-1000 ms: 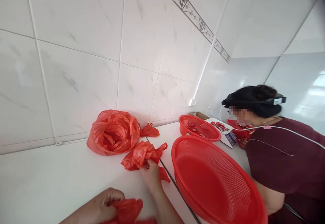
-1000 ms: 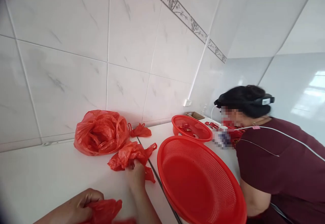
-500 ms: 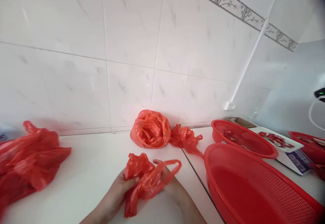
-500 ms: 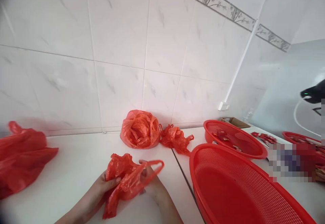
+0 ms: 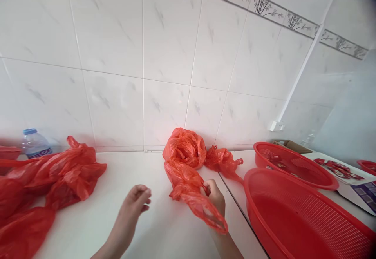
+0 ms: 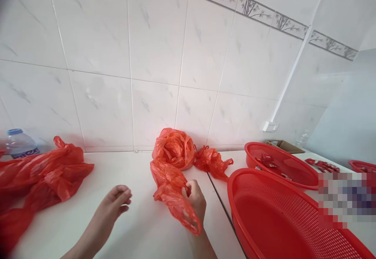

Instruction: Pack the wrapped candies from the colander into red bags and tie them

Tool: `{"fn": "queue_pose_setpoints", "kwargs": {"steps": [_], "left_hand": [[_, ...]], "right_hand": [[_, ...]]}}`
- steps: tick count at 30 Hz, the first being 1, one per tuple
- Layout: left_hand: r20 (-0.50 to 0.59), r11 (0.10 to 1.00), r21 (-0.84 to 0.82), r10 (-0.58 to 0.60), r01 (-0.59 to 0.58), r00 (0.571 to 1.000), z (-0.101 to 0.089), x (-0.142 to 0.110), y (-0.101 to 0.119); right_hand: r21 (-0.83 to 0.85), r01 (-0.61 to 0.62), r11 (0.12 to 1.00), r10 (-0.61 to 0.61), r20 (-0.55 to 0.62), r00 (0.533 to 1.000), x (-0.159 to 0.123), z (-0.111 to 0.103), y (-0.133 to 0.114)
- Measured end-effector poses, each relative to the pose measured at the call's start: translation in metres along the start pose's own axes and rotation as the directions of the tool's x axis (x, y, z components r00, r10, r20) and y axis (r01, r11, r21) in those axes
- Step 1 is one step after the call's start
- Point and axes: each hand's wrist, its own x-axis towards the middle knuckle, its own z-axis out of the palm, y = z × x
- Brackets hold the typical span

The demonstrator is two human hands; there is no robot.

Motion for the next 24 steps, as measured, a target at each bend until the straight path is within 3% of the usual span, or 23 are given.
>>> {"fn": "queue_pose_setpoints", "kwargs": {"steps": [2,4,5,9,13,16,18,20,22,24], "left_hand": [[0.150,0.999,0.019,0.027,-0.030,0.988,0.021,-0.019,-0.015],[0.346,0.996,0.002,0.080,-0.086,0.935,0.044,-0.034,-0.031],[0.389,0.995,0.020,0.086,-0.102,0.917,0.054,-0.039,-0.037],[0.324,0.989,0.115,0.046,-0.088,0.945,0.077,-0.040,-0.032],[0.289,0.991,0.114,0.029,-0.064,0.957,0.064,-0.024,-0.002],[0.174,0.982,0.159,0.071,-0.099,0.982,0.040,-0.012,0.019],[0.090,0.972,0.198,0.110,-0.126,0.990,0.026,-0.007,0.030],[0.050,0.966,0.219,0.129,-0.137,0.990,0.020,-0.006,0.036],[0.072,0.971,0.205,0.113,-0.126,0.991,0.022,-0.010,0.038],[0.141,0.984,0.153,0.066,-0.087,0.988,0.030,-0.016,0.037]], "right_hand": [[-0.043,0.012,0.999,-0.009,0.071,0.997,-0.011,0.002,-0.010],[-0.070,0.079,0.994,-0.068,0.147,0.987,-0.022,0.008,-0.019],[-0.075,0.122,0.990,-0.106,0.180,0.978,-0.026,0.012,-0.021],[-0.113,0.222,0.969,-0.193,0.221,0.956,-0.028,0.020,-0.018],[-0.158,0.218,0.963,-0.192,0.163,0.968,-0.008,0.005,-0.002],[-0.204,0.170,0.964,-0.163,0.050,0.985,0.013,-0.016,0.012],[-0.250,0.220,0.943,-0.237,-0.042,0.971,0.020,-0.027,0.015],[-0.290,0.342,0.894,-0.393,-0.140,0.909,0.017,-0.030,0.008],[-0.287,0.488,0.824,-0.548,-0.186,0.816,0.002,-0.025,-0.008],[-0.220,0.620,0.753,-0.649,-0.087,0.756,-0.017,-0.014,-0.025]]}}
